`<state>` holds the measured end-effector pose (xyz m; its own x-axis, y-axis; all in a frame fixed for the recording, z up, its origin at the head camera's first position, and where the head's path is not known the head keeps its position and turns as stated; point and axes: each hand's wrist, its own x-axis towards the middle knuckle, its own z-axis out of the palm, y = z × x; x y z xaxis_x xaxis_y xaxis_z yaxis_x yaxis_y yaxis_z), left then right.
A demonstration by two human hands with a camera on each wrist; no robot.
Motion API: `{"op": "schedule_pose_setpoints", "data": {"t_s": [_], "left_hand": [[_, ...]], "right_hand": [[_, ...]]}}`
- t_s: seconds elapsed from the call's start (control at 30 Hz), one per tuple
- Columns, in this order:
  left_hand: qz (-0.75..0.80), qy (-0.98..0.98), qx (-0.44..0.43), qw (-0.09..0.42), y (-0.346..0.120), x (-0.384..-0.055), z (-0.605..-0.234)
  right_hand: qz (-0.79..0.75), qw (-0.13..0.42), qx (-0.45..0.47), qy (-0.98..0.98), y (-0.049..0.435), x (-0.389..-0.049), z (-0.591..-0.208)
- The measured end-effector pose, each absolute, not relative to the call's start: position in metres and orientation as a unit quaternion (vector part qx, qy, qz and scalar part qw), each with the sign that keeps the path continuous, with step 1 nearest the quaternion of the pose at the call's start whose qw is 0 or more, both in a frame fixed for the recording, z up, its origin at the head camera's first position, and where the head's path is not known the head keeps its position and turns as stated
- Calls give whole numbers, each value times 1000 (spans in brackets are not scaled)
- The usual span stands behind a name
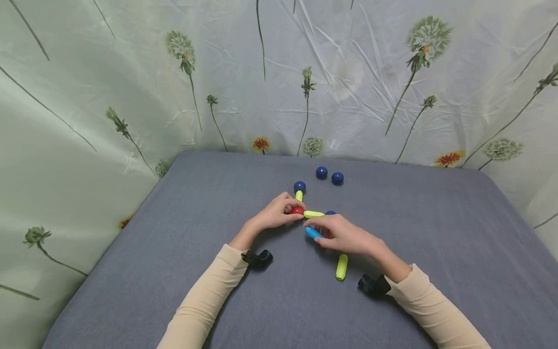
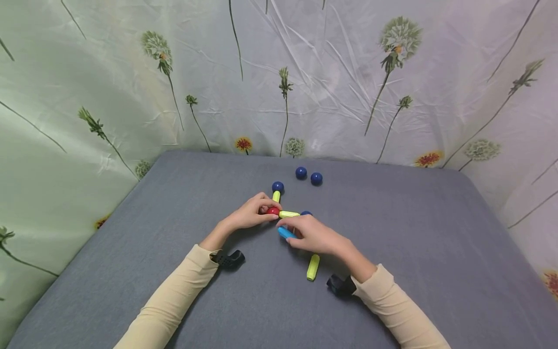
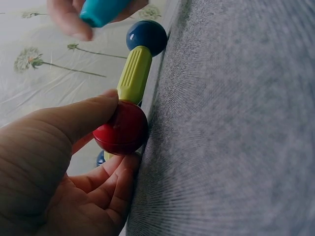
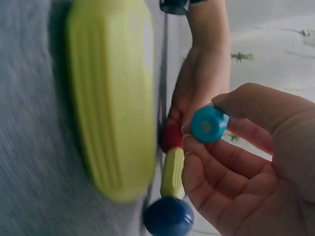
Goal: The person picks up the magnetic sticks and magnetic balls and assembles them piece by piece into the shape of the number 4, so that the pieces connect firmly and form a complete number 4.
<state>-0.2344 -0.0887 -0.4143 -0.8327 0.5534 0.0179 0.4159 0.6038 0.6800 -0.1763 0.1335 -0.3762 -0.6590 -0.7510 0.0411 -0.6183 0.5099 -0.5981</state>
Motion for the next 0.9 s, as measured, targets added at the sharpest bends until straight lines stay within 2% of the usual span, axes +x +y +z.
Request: {"op": "schedule_pose_setpoints", "data": {"t_s": [0.57,0.9], "left_hand": [[336,890,293,101,-91,-235,-415],[342,888,294,94,-91,-238,-415]], "right_hand": [[-363,-2,-306,880,158,-206,-375],[-467,21,-187,864,172,-229,-391]]}}
